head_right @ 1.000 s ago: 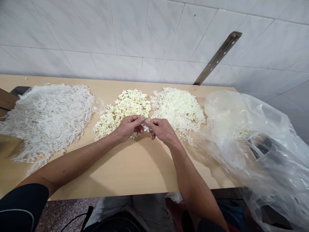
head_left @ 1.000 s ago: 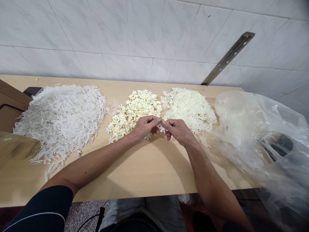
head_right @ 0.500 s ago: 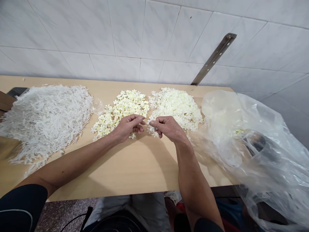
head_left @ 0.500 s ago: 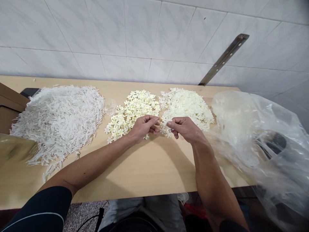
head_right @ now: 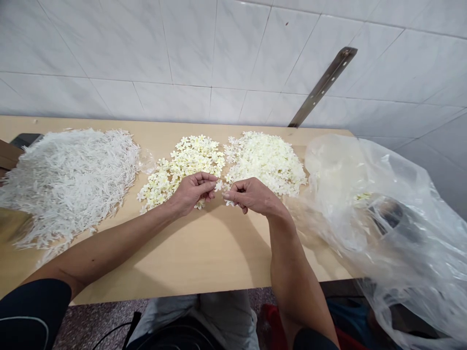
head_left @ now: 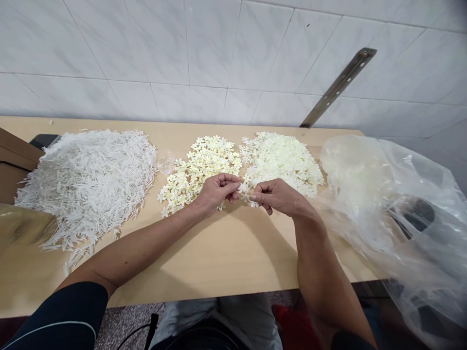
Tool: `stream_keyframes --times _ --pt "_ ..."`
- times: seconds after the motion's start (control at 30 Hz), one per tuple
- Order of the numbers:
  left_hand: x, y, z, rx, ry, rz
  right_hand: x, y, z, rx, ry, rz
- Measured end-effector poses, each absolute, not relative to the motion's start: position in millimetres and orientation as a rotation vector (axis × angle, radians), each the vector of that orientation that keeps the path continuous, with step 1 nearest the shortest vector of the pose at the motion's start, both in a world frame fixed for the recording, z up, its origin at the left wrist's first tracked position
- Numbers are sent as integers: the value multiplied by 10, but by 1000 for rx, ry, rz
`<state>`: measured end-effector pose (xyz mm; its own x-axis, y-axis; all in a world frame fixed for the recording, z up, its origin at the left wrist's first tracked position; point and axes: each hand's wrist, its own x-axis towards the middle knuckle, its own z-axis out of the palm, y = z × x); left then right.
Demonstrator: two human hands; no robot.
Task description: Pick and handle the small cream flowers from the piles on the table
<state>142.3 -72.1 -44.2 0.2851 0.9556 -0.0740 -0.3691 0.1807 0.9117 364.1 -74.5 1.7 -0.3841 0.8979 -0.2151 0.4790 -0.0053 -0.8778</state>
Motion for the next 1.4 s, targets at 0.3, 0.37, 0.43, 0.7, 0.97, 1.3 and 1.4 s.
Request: stream_keyframes --times 0.3,0.37,0.43,0.7,0.97,1.3,1.4 --pt "1412 -796 -576 1383 1052 1303 3535 -772 -14 -1477 -1729 1243" --pt "1394 -844 -571 1566 1048 1347 3448 -789 -30 -1504 -1735 1258" --pt "1386 -872 -566 1645 1043 1359 3379 -803 -38 -1523 -1733 1258" --pt "1407 -860 -564 1605 1039 1327 3488 -756 -12 -1561 -1774 1158" --pt "1428 -828 -629 1564 1034 1262 3800 -661 19 -1933 -1632 520" --pt "1459 -821 -448 1139 824 929 3361 -774 -124 -1307 -1527 1131" --pt "1460 -816 -423 1060 805 938 3316 -765 -185 -1330 -1507 1129"
